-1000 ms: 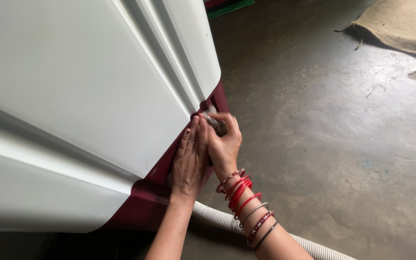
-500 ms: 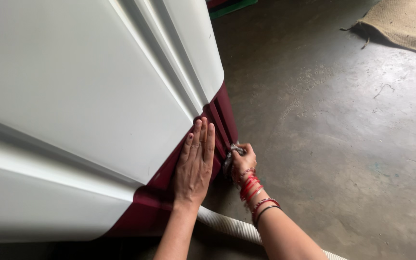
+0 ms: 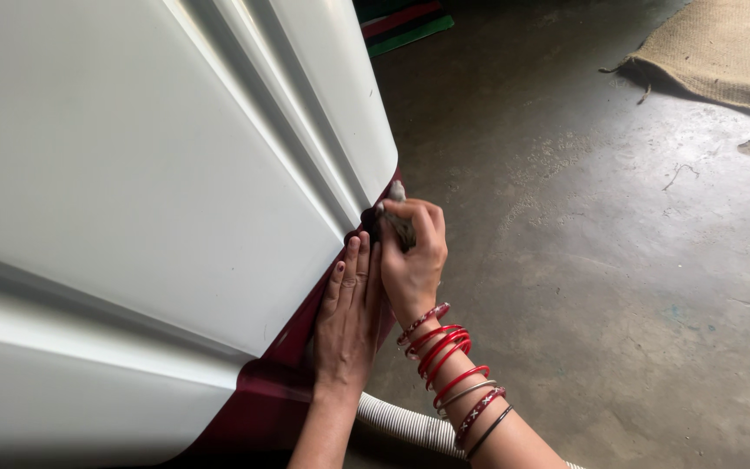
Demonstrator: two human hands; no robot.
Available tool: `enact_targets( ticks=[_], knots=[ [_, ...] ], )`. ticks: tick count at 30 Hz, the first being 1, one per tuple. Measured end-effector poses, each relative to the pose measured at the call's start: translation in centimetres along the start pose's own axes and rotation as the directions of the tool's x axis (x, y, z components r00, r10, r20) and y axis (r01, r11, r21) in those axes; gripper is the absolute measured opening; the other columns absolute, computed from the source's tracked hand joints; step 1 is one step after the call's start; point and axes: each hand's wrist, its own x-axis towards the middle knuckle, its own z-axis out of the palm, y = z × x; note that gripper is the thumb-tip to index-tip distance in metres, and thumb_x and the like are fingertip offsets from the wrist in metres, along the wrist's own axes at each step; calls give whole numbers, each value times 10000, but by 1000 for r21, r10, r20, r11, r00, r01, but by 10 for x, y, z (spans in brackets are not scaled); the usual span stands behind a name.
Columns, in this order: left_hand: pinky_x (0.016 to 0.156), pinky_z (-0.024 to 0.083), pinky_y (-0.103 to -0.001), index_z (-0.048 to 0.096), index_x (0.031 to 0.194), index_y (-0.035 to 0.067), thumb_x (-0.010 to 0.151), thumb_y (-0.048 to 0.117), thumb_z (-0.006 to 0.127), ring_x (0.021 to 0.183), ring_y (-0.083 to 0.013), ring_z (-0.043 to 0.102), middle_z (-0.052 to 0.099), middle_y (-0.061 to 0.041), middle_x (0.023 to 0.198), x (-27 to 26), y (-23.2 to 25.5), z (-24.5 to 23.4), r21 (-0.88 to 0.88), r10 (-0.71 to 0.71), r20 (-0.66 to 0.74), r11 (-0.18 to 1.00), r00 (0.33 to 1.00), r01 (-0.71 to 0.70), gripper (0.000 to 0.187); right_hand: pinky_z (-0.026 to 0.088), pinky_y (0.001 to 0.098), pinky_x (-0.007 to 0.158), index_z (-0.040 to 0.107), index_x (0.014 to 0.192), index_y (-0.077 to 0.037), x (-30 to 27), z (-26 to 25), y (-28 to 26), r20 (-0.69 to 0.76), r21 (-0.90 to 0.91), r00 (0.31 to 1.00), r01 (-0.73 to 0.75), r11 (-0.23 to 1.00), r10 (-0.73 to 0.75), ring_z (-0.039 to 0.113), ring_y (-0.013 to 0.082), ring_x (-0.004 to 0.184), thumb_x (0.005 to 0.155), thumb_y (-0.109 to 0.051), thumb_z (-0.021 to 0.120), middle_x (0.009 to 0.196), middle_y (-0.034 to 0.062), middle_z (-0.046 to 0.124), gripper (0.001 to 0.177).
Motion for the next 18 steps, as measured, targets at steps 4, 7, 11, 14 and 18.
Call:
enact_targets(
  ticks=[4, 7, 11, 14, 18],
  knots=[
    [1253, -29, -426, 128, 1629, 38, 1020, 333, 423, 1566, -265, 75, 99, -173, 1701, 3, 2, 2, 22, -11, 48, 1000, 999, 10, 738, 607, 316, 915, 731, 1026, -86, -26, -8, 55, -30, -56, 992, -121, 991, 119, 717, 206, 1019, 841, 11, 679, 1131, 82, 646, 215],
    [1249, -31, -430, 129, 1626, 41, 1006, 320, 436, 1561, -267, 71, 96, -169, 1698, 5, 3, 5, 34, -13, 55, 999, 998, 11, 746, 570, 344, 873, 740, 988, -92, -46, -22, 102, -50, -239, 880, -470, 850, 473, 721, 223, 966, 842, -89, 766, 1034, 97, 720, 149],
    [1246, -32, -431, 132, 1624, 39, 998, 315, 435, 1560, -267, 67, 99, -174, 1697, 3, 0, 2, 28, -4, 61, 1000, 998, 2, 749, 569, 338, 877, 745, 1011, -115, -48, -24, 115, -61, -211, 698, -707, 675, 713, 743, 208, 954, 839, -154, 790, 1015, 108, 772, 182],
    [1247, -30, -428, 136, 1626, 36, 999, 316, 435, 1561, -269, 69, 101, -173, 1699, 5, 0, 0, 11, -12, 51, 1000, 999, 11, 749, 564, 343, 860, 769, 984, -113, -30, -12, 84, -87, -165, 798, -601, 782, 596, 734, 211, 937, 824, -166, 804, 1025, 99, 749, 172],
    [1241, -25, -438, 109, 1625, 35, 999, 372, 444, 1558, -275, 72, 99, -174, 1696, 5, 1, -2, 41, -13, 57, 999, 998, 11, 786, 570, 352, 849, 755, 994, -95, -3, 4, 19, -81, -50, 967, -245, 968, 241, 712, 221, 924, 858, -154, 785, 1013, 94, 708, 151]
  ],
)
